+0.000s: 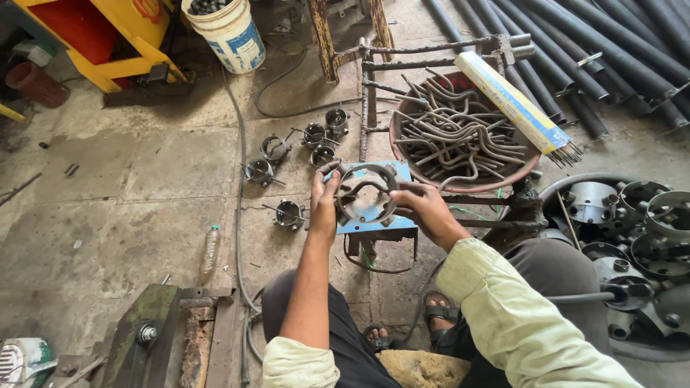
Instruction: The person places a circular metal component onto a jig, uses a handheld electrode holder to perform spot welds to secure the part, and then removes the welded piece to repeat the process with another component.
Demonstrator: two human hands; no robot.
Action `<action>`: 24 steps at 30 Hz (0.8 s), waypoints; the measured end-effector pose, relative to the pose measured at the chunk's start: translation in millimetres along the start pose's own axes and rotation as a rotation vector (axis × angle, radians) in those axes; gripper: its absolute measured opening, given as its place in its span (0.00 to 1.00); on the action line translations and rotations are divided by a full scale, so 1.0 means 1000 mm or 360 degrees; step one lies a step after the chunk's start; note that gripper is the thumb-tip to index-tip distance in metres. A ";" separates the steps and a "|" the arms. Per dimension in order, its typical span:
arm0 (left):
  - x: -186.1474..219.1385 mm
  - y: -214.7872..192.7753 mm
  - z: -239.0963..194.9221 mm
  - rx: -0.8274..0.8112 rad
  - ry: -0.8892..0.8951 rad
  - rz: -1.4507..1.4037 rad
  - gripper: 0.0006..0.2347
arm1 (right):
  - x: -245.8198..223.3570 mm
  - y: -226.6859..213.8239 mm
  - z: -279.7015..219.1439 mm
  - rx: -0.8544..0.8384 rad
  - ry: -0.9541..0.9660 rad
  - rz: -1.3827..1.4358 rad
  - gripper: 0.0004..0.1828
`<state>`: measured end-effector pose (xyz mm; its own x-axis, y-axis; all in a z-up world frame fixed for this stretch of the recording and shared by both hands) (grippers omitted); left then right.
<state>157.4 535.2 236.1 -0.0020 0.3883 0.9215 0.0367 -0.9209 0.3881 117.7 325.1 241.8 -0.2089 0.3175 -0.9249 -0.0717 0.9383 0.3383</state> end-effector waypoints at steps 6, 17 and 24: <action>0.025 -0.004 0.001 -0.0157 0.0087 0.0679 0.26 | 0.010 -0.026 0.009 0.0433 0.0094 0.0280 0.19; -0.006 -0.008 0.045 -0.0082 0.0246 0.1222 0.19 | 0.022 -0.011 0.007 0.0396 -0.0047 -0.0058 0.21; 0.000 -0.002 0.032 -0.0216 0.0252 0.1328 0.16 | 0.036 -0.013 0.004 0.0367 -0.0104 -0.0732 0.23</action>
<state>189.2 538.4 235.1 -0.1675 -0.4177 0.8930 -0.0316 -0.9031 -0.4283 115.1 325.0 203.1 -0.1446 -0.1342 -0.9803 0.0764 0.9863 -0.1463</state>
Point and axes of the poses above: each hand's wrist, its own z-axis towards the middle knuckle, its own y-axis out of the palm, x = y × z, the point moved 8 cm from there along z, towards the middle knuckle, and after that the axes turned 3 degrees about x, right-handed, at the moved point
